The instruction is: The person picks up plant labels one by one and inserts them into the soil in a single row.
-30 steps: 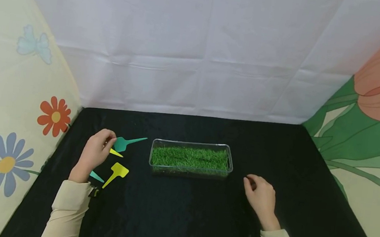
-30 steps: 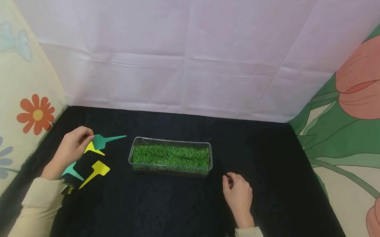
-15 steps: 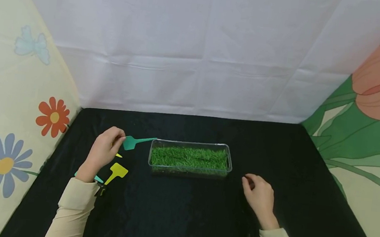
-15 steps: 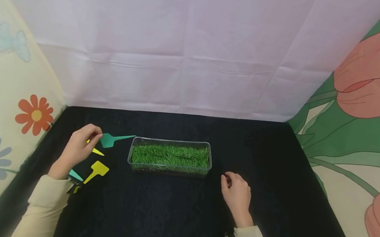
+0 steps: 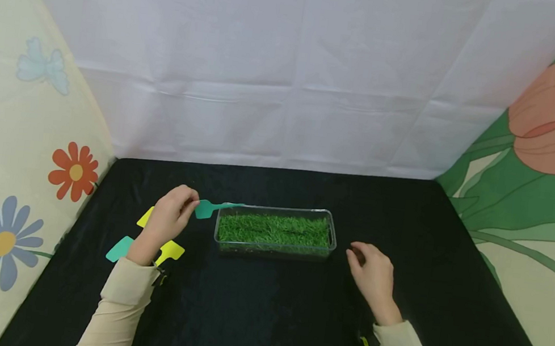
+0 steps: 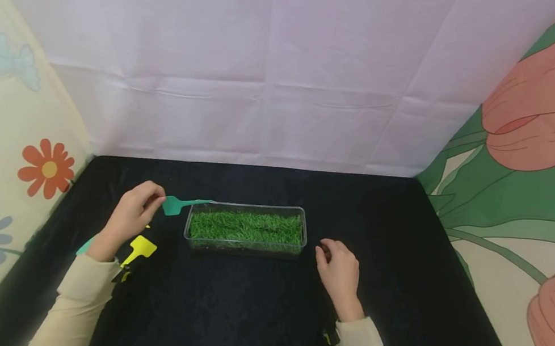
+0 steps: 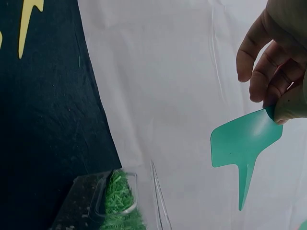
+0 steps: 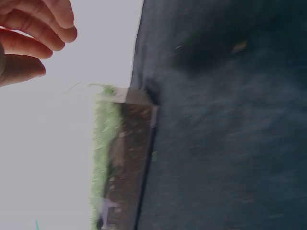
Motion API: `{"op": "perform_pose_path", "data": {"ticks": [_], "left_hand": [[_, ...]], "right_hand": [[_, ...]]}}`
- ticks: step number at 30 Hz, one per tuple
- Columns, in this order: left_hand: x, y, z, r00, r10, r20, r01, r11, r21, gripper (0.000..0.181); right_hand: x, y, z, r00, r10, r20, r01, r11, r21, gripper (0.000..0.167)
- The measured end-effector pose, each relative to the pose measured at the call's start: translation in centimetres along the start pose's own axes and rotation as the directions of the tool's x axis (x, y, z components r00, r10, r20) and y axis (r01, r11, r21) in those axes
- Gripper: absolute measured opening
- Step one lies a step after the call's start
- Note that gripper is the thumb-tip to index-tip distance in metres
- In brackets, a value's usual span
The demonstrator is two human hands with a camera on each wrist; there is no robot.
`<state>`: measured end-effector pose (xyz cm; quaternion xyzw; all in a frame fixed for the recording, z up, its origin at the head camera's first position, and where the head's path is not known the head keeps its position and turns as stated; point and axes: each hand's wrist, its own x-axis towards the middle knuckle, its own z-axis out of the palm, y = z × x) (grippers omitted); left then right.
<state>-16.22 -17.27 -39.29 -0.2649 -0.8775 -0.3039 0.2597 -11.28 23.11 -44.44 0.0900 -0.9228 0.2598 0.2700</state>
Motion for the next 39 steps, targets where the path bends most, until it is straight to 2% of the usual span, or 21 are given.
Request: {"op": "perform_pose_path", "data": {"ticks": [7, 16, 27, 33, 39], "left_hand": [[0.3, 0.2, 0.4, 1.0, -0.015, 0.026, 0.015, 1.0, 0.007, 0.014], [0.7, 0.8, 1.0, 0.999, 0.032, 0.0, -0.032, 0.999, -0.007, 0.016], [0.8, 0.8, 1.8, 0.998, 0.056, -0.001, -0.056, 0.998, -0.019, 0.015], [1.0, 1.0, 2.1, 0.997, 0.079, -0.01, -0.079, 0.996, -0.033, 0.015], [1.2, 1.3, 2.4, 0.997, 0.075, 0.003, -0.074, 0.997, -0.019, 0.014]], "right_hand": [[2.3, -2.0, 0.4, 0.997, -0.081, -0.012, 0.082, 0.994, 0.07, 0.014], [4.7, -4.7, 1.6, 0.98, -0.198, 0.016, 0.194, 0.971, 0.139, 0.017], [6.2, -7.4, 3.1, 0.963, -0.262, 0.067, 0.241, 0.944, 0.224, 0.016], [6.8, -8.3, 3.6, 0.96, -0.262, 0.097, 0.236, 0.947, 0.218, 0.016], [7.2, -8.9, 3.7, 0.956, -0.27, 0.114, 0.238, 0.943, 0.231, 0.016]]}}
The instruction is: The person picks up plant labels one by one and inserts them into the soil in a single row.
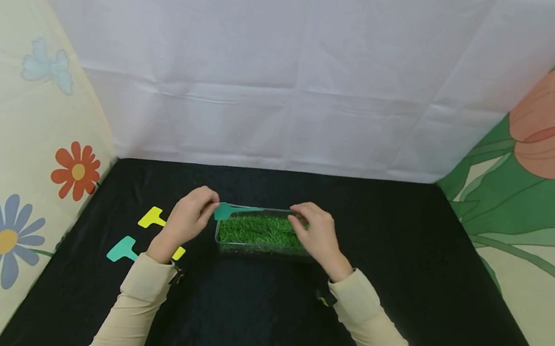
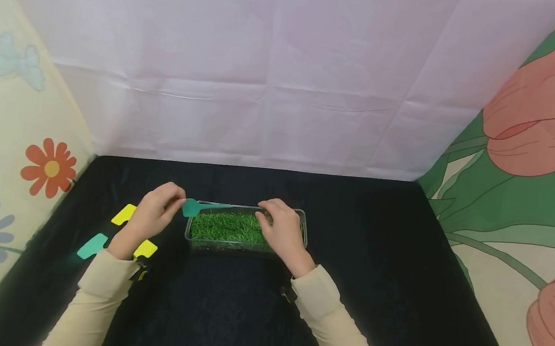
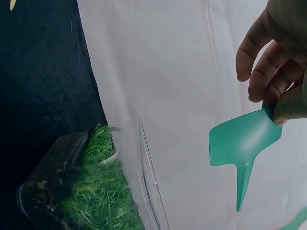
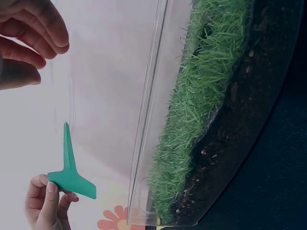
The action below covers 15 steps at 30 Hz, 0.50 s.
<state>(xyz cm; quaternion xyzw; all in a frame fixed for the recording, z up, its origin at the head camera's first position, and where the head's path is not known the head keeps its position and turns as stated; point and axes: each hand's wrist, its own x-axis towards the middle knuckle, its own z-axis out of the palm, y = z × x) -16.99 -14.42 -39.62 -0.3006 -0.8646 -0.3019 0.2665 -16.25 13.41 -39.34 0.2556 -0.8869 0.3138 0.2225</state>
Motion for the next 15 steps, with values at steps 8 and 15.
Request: {"op": "perform_pose_path", "data": {"ticks": [8, 15], "left_hand": [[0.46, 0.5, 0.47, 1.0, 0.014, 0.019, -0.014, 1.0, -0.017, 0.012], [0.79, 0.92, 0.67, 1.0, 0.019, 0.024, -0.018, 1.0, -0.014, 0.011]], "right_hand": [[0.34, -0.19, 0.28, 1.0, -0.02, -0.012, 0.019, 0.999, -0.026, 0.018], [0.69, -0.21, 0.81, 0.998, -0.058, -0.035, 0.059, 0.997, 0.046, 0.016]]}}
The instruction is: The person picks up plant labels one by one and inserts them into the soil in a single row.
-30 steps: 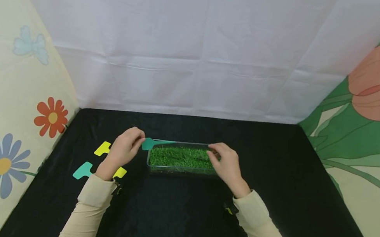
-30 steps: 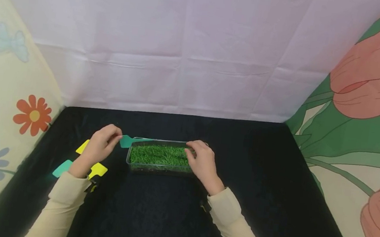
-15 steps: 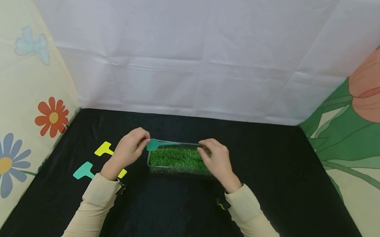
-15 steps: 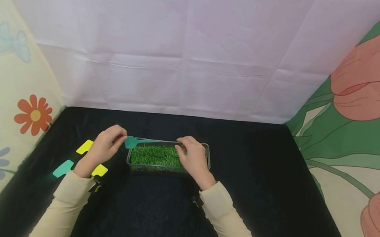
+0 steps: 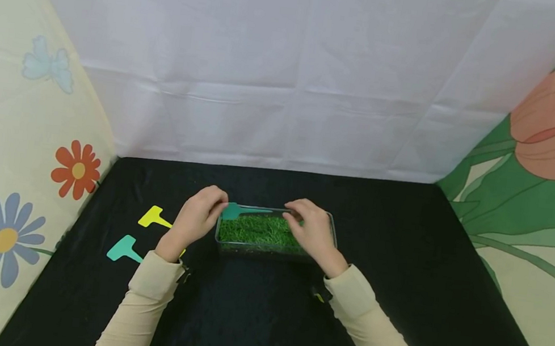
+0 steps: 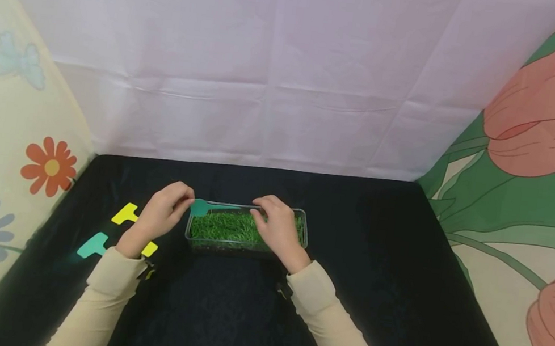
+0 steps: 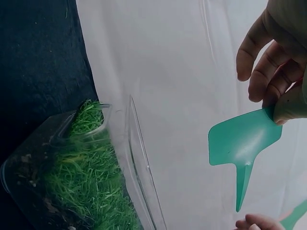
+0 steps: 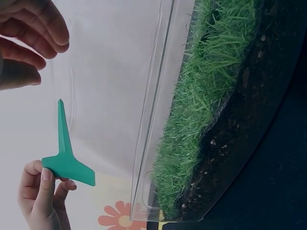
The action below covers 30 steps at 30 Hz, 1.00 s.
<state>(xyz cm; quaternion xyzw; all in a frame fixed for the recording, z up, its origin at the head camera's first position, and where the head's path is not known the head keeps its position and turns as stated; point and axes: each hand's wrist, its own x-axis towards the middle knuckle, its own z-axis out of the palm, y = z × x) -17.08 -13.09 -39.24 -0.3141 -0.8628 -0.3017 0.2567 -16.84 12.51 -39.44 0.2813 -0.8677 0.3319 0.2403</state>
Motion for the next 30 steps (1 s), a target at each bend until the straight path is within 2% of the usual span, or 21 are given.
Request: {"op": "perform_pose_path", "data": {"ticks": [4, 10, 15, 30], "left_hand": [[0.1, 0.2, 0.1, 1.0, -0.005, 0.015, 0.005, 1.0, 0.0, 0.01], [0.2, 0.3, 0.3, 1.0, 0.006, 0.012, -0.006, 1.0, -0.014, 0.01], [0.3, 0.3, 0.5, 1.0, 0.017, 0.006, -0.017, 1.0, -0.022, 0.011], [0.4, 0.6, 0.8, 1.0, 0.023, 0.009, -0.023, 0.999, -0.027, 0.011]], "right_hand": [[0.4, -0.4, 0.0, 1.0, 0.001, 0.03, 0.0, 1.0, -0.015, 0.02], [0.8, -0.6, -0.1, 0.989, 0.055, 0.136, -0.045, 0.996, -0.074, 0.023], [1.2, -0.5, 0.2, 0.98, 0.055, 0.192, -0.045, 0.997, -0.055, 0.024], [1.9, -0.3, 0.8, 0.969, -0.003, 0.247, 0.003, 1.0, 0.001, 0.02]]}}
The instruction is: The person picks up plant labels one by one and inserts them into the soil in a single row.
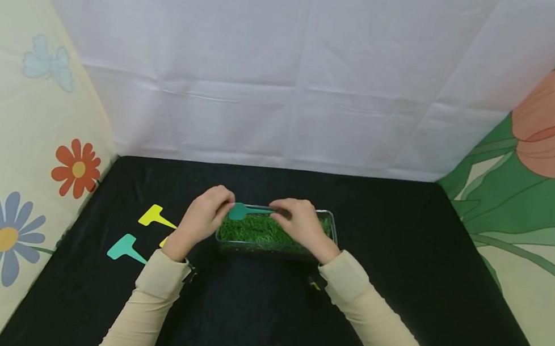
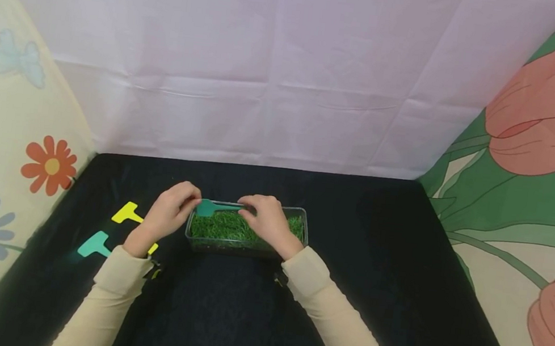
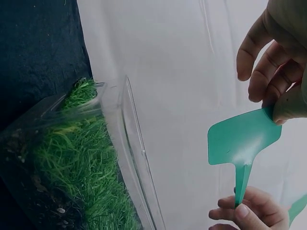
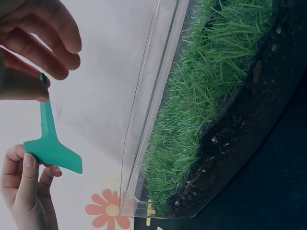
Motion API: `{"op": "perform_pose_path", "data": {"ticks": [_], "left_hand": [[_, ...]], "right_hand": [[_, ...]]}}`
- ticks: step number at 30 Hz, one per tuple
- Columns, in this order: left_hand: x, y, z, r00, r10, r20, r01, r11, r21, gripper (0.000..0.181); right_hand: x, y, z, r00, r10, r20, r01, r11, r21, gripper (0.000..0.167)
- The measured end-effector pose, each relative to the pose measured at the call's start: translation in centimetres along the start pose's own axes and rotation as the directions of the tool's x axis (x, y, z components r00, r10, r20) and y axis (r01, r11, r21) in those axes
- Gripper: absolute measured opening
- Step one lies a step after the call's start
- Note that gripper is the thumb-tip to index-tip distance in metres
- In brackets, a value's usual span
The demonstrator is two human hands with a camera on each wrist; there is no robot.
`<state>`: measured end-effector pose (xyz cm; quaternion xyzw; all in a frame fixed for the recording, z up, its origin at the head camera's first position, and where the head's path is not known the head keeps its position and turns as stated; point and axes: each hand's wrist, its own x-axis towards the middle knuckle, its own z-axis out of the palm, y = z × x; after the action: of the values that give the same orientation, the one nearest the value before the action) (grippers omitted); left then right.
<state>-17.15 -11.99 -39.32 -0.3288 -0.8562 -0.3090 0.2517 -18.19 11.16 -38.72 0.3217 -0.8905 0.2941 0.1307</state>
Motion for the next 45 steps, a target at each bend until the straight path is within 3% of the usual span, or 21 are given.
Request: {"op": "perform_pose_path", "data": {"ticks": [9, 22, 28, 32, 38, 45], "left_hand": [[0.0, 0.2, 0.1, 1.0, -0.006, 0.008, 0.006, 1.0, -0.005, 0.011], [-0.1, -0.1, 0.3, 0.999, 0.022, -0.04, -0.024, 0.999, -0.041, 0.011], [-0.6, -0.1, 0.5, 0.998, -0.04, -0.056, 0.036, 0.997, -0.074, 0.012], [-1.5, -0.4, 0.9, 0.986, -0.119, -0.115, 0.1, 0.982, -0.159, 0.013], [-2.8, -0.9, 1.7, 0.955, -0.183, -0.232, 0.12, 0.958, -0.259, 0.011], [-3.4, -1.4, 2.4, 0.94, -0.23, -0.25, 0.163, 0.951, -0.264, 0.009]], "right_hand": [[0.2, 0.0, 0.3, 1.0, -0.005, -0.004, 0.005, 1.0, -0.019, 0.009], [0.1, 0.3, 0.5, 0.999, -0.024, -0.047, 0.022, 0.999, -0.04, 0.006], [-0.1, 0.6, 0.6, 0.999, 0.003, -0.044, -0.002, 1.0, 0.011, 0.007], [-0.2, 0.7, 0.6, 0.999, 0.024, -0.039, -0.023, 0.999, 0.027, 0.007], [-0.3, 0.5, 0.4, 0.999, 0.015, -0.047, -0.014, 1.0, 0.025, 0.007], [-0.4, 0.6, 0.6, 0.999, 0.017, -0.045, -0.016, 1.0, 0.023, 0.007]]}}
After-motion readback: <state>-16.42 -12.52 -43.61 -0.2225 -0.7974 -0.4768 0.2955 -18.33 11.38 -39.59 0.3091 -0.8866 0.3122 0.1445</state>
